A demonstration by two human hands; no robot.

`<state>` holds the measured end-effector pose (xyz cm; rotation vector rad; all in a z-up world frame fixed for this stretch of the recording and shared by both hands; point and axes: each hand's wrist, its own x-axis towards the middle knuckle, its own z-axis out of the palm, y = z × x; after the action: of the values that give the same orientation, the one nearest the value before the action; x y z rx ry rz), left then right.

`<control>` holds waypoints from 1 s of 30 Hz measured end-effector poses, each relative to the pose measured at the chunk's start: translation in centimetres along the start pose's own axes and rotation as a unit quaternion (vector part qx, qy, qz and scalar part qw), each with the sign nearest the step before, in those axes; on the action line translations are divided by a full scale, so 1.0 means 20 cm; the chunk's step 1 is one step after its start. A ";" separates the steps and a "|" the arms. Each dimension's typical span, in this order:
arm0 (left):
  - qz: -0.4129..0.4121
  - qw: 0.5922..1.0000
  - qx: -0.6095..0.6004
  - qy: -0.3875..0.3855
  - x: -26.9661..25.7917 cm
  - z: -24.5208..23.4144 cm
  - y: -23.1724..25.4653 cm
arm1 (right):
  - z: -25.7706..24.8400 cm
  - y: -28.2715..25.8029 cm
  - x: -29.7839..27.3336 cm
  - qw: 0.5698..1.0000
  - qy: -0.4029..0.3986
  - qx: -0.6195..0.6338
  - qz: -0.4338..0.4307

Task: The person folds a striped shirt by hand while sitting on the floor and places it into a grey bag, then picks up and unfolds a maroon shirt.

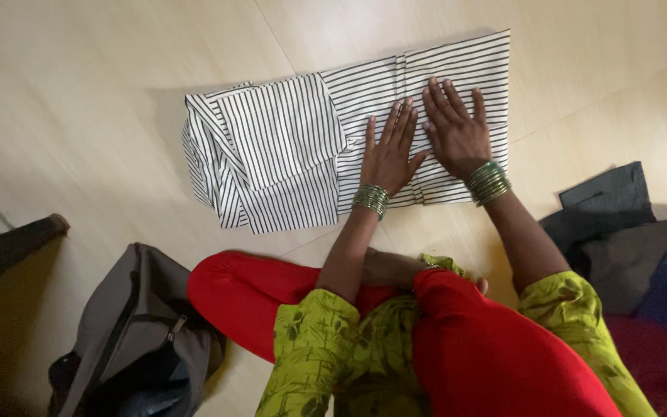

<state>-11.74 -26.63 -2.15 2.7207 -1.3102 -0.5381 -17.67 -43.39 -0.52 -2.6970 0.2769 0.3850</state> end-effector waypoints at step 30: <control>-0.008 1.000 -0.018 0.008 0.00 -0.01 0.01 | 0.01 0.42 -0.28 0.957 0.206 0.135 0.152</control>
<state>-11.80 -26.74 -1.91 2.7032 -1.2648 -0.5353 -25.05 -50.15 -2.05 -2.4393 0.8084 -0.1333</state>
